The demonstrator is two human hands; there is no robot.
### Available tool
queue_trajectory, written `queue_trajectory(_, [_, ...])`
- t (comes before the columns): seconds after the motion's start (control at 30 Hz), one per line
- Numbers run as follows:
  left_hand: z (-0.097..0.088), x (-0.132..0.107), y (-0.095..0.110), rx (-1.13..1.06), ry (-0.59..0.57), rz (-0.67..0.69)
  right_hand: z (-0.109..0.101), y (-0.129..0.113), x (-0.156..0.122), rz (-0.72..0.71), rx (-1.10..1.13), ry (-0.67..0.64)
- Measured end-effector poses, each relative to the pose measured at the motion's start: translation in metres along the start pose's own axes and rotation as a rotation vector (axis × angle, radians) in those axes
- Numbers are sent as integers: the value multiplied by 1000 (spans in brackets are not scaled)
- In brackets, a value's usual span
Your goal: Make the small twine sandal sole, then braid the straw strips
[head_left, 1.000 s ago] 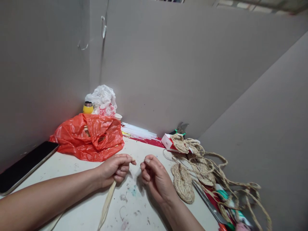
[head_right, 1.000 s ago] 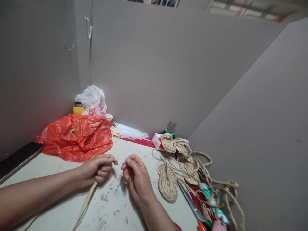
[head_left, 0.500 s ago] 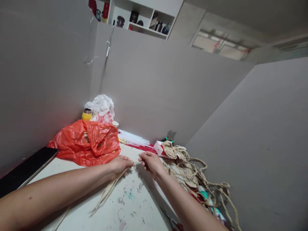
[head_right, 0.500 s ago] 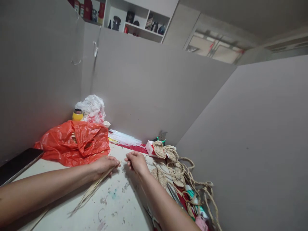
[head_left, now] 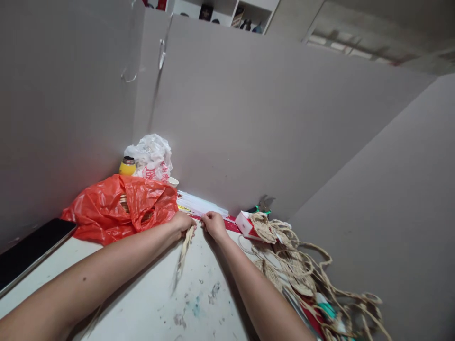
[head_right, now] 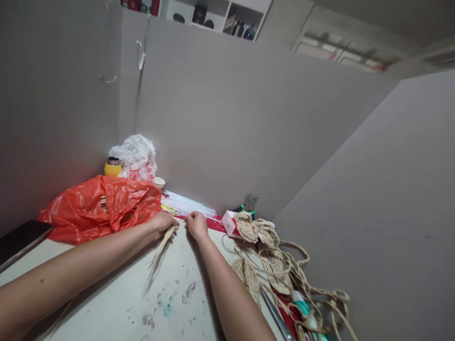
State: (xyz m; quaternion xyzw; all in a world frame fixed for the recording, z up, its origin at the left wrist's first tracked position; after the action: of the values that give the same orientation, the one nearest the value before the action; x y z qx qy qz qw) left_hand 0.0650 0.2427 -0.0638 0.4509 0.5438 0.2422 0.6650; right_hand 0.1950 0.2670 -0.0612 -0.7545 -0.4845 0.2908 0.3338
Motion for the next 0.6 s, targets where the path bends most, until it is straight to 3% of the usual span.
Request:
queue_trajectory(0.33, [-5, 5, -4, 124, 37, -37, 1, -7, 16, -70, -190, -30])
queue_trajectory(0.6, [-9, -10, 0, 102, -12, 62, -10, -6, -12, -34, -87, -17])
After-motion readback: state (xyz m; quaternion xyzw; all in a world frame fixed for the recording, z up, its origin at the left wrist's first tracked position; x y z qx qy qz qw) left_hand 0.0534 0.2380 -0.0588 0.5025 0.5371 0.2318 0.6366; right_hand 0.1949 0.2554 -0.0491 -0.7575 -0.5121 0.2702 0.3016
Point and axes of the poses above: each hand's wrist, its own x-axis towards the middle knuckle, its own z-axis out of the palm, y = z × x, the point moved 10 cm from there along x, towards the middle knuckle, and after that the axes turned 6 degrees about y, right-handed, at the moved point
